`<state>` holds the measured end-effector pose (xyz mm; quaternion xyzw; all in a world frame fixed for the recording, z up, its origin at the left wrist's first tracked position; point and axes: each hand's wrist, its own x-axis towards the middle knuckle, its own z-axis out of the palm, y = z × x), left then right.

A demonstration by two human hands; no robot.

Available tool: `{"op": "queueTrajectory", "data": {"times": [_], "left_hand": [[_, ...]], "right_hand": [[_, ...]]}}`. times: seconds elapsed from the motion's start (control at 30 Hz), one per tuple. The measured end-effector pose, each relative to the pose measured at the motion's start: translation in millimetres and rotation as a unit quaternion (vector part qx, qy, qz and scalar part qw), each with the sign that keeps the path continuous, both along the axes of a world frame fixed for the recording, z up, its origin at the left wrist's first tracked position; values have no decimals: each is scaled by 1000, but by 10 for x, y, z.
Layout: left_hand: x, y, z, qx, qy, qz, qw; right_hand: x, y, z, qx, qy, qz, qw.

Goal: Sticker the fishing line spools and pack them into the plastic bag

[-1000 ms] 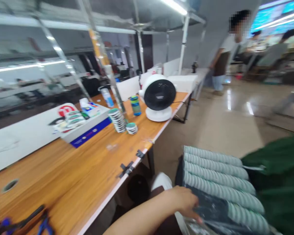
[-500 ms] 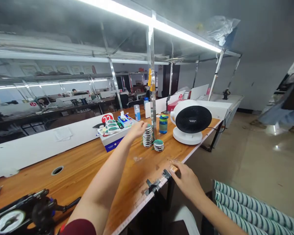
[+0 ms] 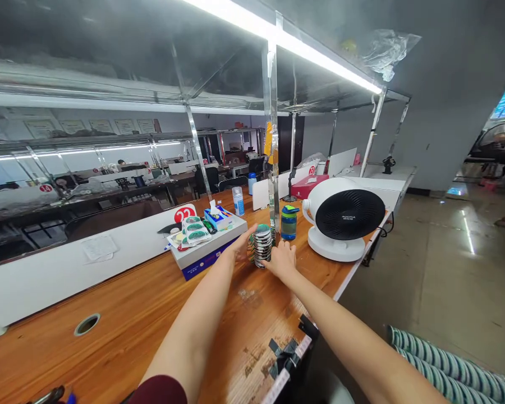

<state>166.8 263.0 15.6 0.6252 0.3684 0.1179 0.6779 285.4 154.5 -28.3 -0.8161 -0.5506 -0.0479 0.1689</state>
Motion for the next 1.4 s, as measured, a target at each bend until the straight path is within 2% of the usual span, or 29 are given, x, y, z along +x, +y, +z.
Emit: {"op": "queueTrajectory", "data": {"times": [0.13,0.3,0.4,0.5,0.57,0.63,0.73,0.9,0.97,1.07,1.17,1.23,1.3,1.4], "left_hand": [[53,74,-86,-59,22,-30,998],[25,55,-99,-51,18,-19,998],[13,34,1,-31,18,-2,999],[-35,-38,174,-20,8,-10,1000],[-120,-151,276,-20,7,-14,1000],[-257,-332,313,-28,14,-6,999],[-534,-720,199,-56,41,2,998],[-943,-1366,-203,-80,31,0,996],[-1034,-1493,-304,-54,18,-3,998],[-1110,-1525,-340,-4,13,-13,1000],[-1160,-1475,-274,10,54,-36,998],[-1186,-1446,-183,18,89,-45,995],[-1181,-1430,-50,41,108,-40,993],[-1050,-1438,198,120,104,0,987]], "right_hand": [[-39,67,-99,-20,-1,-6,1000],[-16,63,-117,-18,-19,8,1000],[-3,49,-29,-9,-27,14,999],[-36,-26,106,1,-29,18,999],[-106,-152,173,9,-24,23,999],[-223,-356,182,14,-19,35,999],[-474,-784,61,4,-11,56,998],[-870,-1460,-278,-29,33,71,997],[-941,-1597,-359,-37,45,76,995],[-937,-1641,-394,-25,70,70,995],[-892,-1553,-398,41,171,53,983],[-889,-1470,-414,81,268,78,957],[-912,-1401,-439,97,335,106,931],[-959,-1353,-473,112,361,112,919]]}}
